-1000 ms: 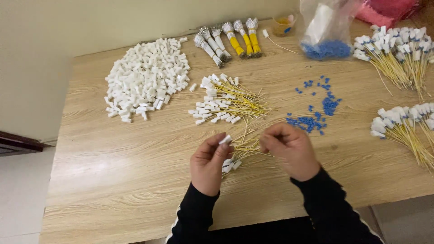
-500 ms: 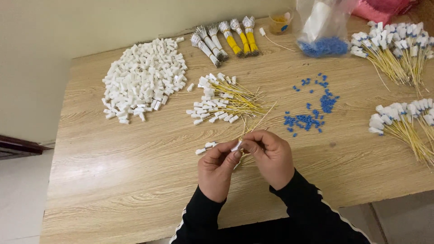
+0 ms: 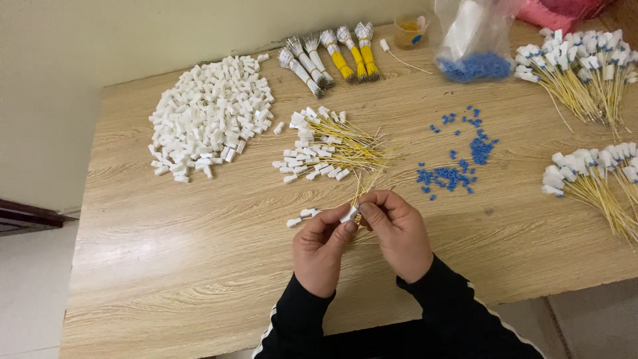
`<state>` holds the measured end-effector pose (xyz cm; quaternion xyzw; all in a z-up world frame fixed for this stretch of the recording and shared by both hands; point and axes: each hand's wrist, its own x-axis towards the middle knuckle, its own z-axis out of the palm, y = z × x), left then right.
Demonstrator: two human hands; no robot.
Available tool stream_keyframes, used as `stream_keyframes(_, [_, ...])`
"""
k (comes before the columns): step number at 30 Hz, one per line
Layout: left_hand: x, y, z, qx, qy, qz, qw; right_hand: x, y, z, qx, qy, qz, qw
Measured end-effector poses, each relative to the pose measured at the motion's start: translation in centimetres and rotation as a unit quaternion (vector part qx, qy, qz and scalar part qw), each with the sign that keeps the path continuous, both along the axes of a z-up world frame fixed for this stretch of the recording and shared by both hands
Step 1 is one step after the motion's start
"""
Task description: Assembling small blue caps onto white plastic components attached to yellow sticks
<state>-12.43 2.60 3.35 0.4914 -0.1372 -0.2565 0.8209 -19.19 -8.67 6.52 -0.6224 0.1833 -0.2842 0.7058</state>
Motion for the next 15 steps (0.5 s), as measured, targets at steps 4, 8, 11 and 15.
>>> stream_keyframes(4, [-0.3,-0.1,0.2,-0.024,0.014,-0.009,1.000,0.0,0.6,-0.3,-0.002,0.017,-0.021,1.000])
stream_keyframes(8, [-0.3,0.0,0.8,-0.002,0.020,-0.010,1.000,-0.1,1.2,0.1,0.005,-0.002,-0.055,0.998])
stream_keyframes(11, [-0.3,0.0,1.1,0.012,0.014,-0.006,1.000,-0.1,1.4,0.1,0.018,-0.005,-0.072,0.997])
stream_keyframes(15, [-0.4,-0.2,1.0,0.005,0.028,-0.003,1.000,0.1,1.4,-0.3,-0.014,0.002,-0.074,0.997])
